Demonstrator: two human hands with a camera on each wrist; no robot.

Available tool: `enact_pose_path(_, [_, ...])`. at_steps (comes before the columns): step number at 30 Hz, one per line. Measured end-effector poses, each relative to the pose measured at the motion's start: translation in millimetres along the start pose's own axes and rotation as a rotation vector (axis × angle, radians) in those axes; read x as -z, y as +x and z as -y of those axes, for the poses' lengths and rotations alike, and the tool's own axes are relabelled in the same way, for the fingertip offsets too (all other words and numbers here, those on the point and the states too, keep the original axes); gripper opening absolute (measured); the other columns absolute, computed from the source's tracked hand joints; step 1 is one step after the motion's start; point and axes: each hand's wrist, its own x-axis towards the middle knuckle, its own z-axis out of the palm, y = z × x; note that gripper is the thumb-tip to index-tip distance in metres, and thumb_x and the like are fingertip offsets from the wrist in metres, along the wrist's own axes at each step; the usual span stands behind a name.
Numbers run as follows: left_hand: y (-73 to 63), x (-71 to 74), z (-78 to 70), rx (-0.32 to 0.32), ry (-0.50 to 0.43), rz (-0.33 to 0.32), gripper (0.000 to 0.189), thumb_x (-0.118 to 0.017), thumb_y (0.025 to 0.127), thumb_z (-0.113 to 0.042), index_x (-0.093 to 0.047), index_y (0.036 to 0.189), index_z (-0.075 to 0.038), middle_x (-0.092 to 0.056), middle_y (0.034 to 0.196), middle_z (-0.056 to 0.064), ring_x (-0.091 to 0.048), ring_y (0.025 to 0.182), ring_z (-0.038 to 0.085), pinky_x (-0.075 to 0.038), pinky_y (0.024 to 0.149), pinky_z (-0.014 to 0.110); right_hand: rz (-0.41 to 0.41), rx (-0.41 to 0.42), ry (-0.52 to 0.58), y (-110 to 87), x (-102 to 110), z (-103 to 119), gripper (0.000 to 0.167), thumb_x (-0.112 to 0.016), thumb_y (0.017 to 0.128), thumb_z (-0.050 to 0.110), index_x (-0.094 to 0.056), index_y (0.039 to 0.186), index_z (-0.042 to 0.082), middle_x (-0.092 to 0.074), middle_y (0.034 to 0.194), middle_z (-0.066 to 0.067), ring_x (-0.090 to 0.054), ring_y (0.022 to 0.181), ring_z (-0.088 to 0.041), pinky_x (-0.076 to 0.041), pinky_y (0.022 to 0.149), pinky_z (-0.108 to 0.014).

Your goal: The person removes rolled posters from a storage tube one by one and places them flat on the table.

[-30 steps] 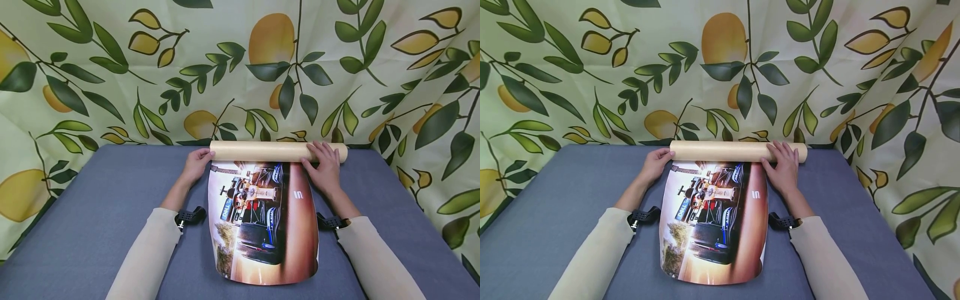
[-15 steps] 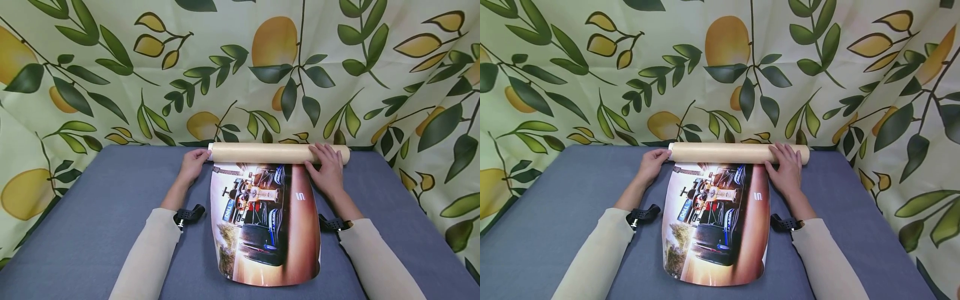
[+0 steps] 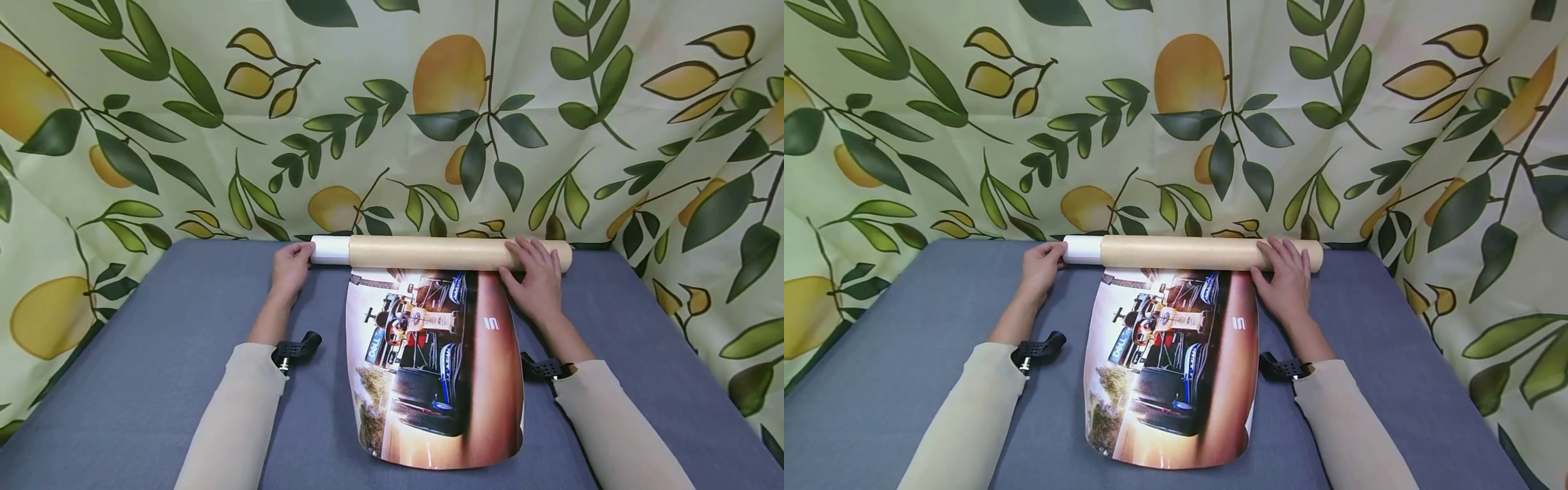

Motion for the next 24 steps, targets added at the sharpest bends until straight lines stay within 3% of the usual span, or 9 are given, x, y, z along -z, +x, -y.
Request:
enact_pose_path(5, [2.3,16.8,-1.7,-0.024,0.055,-0.057,0.036,-0.054,0.102,-0.022,-0.068,0.123,0.004,-0.066,0.108,0.011,-0.053,0.084,0.007,-0.044,0.073,0.016,-0.009,0.004,0.005,-0.8,1,1,0.048,-0.073,0.089,0.013,-0.062,0.135,0.006,-0.054,0.146,-0.024,-0.037,0.145,-0.046,-0.009,0.124,-0.066])
enact_pose_path(11, [4.1,36.4,0.4,-0.028,0.131,-0.116,0.038,-0.051,0.104,-0.025,-0.068,0.125,0.002,-0.067,0.121,0.019,-0.053,0.095,0.011,-0.041,0.080,0.018,0.000,0.007,-0.004,-2.0,1,1,0.047,-0.073,0.089,0.014,-0.062,0.135,0.006,-0.054,0.146,-0.024,-0.037,0.144,-0.046,-0.010,0.123,-0.067])
enact_pose_path(18, [2.5,32.0,-1.8,-0.119,0.338,-0.107,0.040,-0.048,0.106,-0.029,-0.069,0.123,0.000,-0.069,0.111,0.021,-0.056,0.085,0.027,-0.044,0.074,0.032,-0.023,-0.076,-0.024,-3.1,6,-1,0.046,-0.069,0.088,0.010,-0.063,0.134,0.006,-0.055,0.146,-0.022,-0.037,0.145,-0.043,-0.012,0.124,-0.065])
enact_pose_path(21, [2.3,27.9,-3.0,-0.147,0.350,-0.111,0.039,-0.048,0.107,-0.027,-0.068,0.123,0.002,-0.070,0.112,0.023,-0.058,0.089,0.031,-0.044,0.077,0.033,-0.042,-0.124,-0.039,-2.4,10,-3,0.045,-0.067,0.088,0.009,-0.063,0.133,0.006,-0.056,0.146,-0.021,-0.038,0.145,-0.042,-0.012,0.124,-0.065])
enact_pose_path(24, [2.9,29.9,-0.3,-0.136,0.334,-0.129,0.039,-0.047,0.107,-0.027,-0.068,0.124,0.002,-0.070,0.112,0.023,-0.058,0.088,0.032,-0.044,0.075,0.033,-0.045,-0.142,-0.053,-1.6,11,-3,0.045,-0.065,0.088,0.010,-0.063,0.133,0.006,-0.056,0.146,-0.020,-0.038,0.145,-0.041,-0.013,0.124,-0.065])
